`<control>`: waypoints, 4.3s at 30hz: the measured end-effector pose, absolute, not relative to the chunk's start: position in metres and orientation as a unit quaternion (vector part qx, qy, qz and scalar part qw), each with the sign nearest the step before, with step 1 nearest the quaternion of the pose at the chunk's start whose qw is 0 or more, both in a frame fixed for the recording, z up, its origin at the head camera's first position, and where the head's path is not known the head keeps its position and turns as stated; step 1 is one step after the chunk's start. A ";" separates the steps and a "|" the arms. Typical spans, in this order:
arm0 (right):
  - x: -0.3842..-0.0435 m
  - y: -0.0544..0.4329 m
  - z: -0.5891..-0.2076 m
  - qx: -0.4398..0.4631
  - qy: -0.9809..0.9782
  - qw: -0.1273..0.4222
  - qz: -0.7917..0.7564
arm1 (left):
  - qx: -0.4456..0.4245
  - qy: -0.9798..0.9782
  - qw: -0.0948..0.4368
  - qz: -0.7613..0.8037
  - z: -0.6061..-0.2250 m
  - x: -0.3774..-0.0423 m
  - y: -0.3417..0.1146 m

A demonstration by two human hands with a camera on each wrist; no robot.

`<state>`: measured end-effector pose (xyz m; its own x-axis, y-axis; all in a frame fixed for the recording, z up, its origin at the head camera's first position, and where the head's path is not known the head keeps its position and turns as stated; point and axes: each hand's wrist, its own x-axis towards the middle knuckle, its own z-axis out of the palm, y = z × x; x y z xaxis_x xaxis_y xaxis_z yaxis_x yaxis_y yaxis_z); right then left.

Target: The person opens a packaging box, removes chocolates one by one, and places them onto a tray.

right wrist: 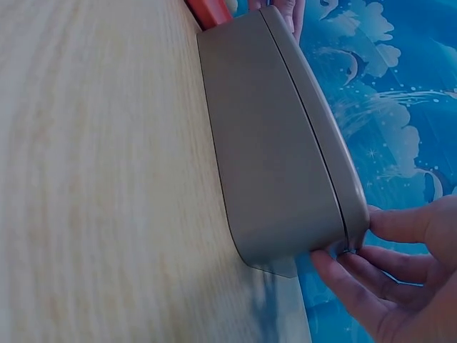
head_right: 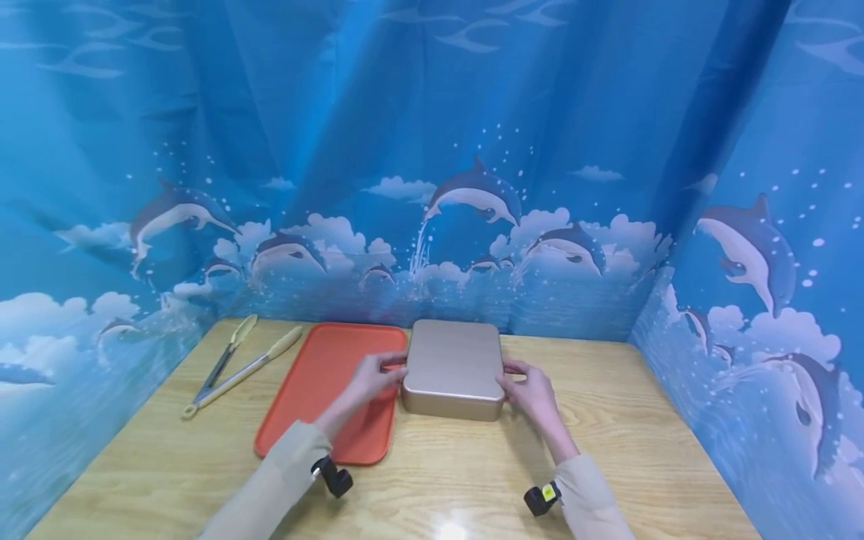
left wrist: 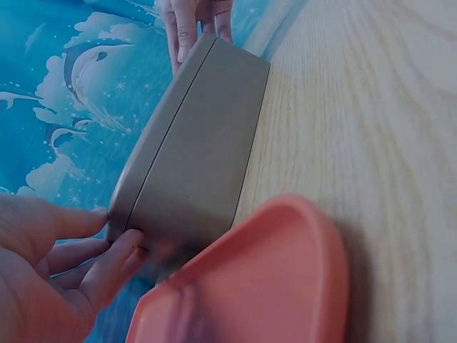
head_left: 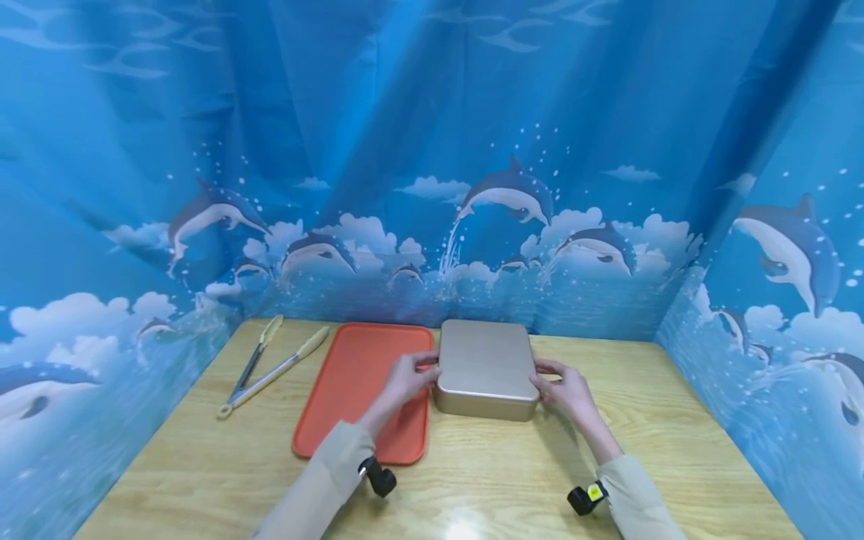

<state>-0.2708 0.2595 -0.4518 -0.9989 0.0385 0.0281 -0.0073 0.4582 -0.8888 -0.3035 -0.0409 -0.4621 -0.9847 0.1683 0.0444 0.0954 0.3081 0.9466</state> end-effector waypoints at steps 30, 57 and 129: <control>-0.219 0.255 -0.454 -0.005 -0.869 0.023 0.495 | 0.083 0.802 0.044 0.590 -0.462 -0.242 -0.053; -0.194 0.257 -0.448 0.018 -0.856 -0.005 0.517 | 0.134 0.786 0.045 0.602 -0.460 -0.213 -0.065; -0.224 0.257 -0.407 0.005 -0.807 -0.038 0.590 | 0.028 0.707 0.093 0.701 -0.423 -0.246 -0.064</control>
